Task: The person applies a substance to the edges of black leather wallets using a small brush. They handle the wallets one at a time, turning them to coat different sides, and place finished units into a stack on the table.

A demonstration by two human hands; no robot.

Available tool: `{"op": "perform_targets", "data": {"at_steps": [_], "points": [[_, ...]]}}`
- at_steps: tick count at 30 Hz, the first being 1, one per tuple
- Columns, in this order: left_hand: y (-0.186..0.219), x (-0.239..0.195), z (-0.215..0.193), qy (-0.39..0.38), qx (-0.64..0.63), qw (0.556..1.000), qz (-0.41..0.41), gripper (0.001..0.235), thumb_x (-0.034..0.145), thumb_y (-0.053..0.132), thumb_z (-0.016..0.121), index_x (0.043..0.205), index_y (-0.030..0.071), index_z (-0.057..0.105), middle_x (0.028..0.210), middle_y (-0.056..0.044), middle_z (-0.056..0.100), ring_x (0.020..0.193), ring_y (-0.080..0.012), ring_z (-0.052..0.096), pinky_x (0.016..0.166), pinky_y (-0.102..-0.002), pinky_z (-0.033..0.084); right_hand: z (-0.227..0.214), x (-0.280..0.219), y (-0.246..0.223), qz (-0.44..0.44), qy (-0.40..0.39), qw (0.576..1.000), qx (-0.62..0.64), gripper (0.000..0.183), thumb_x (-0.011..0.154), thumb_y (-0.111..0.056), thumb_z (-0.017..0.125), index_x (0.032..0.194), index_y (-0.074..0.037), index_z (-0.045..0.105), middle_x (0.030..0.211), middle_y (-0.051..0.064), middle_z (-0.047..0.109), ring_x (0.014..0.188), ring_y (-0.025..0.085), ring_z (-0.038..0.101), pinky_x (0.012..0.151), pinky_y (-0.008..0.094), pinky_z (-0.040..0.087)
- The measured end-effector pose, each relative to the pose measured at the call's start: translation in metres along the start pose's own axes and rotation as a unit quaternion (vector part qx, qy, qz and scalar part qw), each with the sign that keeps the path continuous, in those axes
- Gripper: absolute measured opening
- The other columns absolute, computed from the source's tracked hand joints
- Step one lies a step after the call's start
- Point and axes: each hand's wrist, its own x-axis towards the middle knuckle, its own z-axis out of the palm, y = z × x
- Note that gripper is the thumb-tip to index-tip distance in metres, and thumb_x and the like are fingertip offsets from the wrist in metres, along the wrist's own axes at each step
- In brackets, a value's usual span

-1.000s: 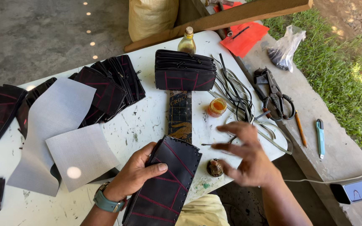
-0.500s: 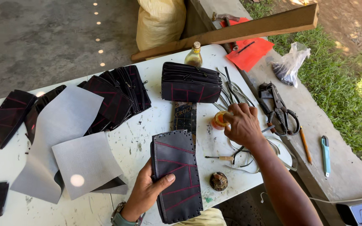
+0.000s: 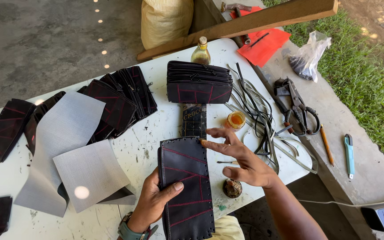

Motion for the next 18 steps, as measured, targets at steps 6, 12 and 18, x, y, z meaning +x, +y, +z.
{"op": "perform_targets", "data": {"at_steps": [6, 12, 18], "points": [[0.005, -0.001, 0.002, 0.009, 0.002, 1.0, -0.025, 0.04, 0.091, 0.009, 0.07, 0.128, -0.004, 0.062, 0.115, -0.015, 0.076, 0.102, -0.0184, 0.073, 0.087, -0.033, 0.061, 0.003, 0.009, -0.007, 0.009, 0.026, 0.991, -0.134, 0.079, 0.073, -0.042, 0.062, 0.146, -0.014, 0.062, 0.157, 0.022, 0.043, 0.147, 0.039, 0.04, 0.121, 0.055, 0.028], [0.009, 0.0, 0.001, 0.007, 0.014, 1.0, -0.012, 0.04, 0.091, 0.009, 0.07, 0.128, -0.003, 0.062, 0.115, -0.015, 0.076, 0.103, -0.0183, 0.073, 0.088, -0.033, 0.062, 0.001, 0.003, -0.02, -0.062, 0.031, 0.965, -0.252, 0.054, 0.077, -0.035, 0.065, 0.13, -0.023, 0.069, 0.153, 0.017, 0.05, 0.145, 0.037, 0.045, 0.121, 0.054, 0.03], [0.012, 0.001, 0.003, 0.003, 0.025, 1.0, 0.008, 0.041, 0.091, 0.009, 0.071, 0.129, -0.003, 0.061, 0.116, -0.014, 0.075, 0.104, -0.017, 0.071, 0.09, -0.032, 0.06, 0.007, -0.006, -0.025, -0.064, 0.05, 0.952, -0.294, 0.065, 0.078, -0.034, 0.064, 0.139, -0.013, 0.068, 0.15, 0.023, 0.047, 0.138, 0.043, 0.042, 0.114, 0.055, 0.032]]}}
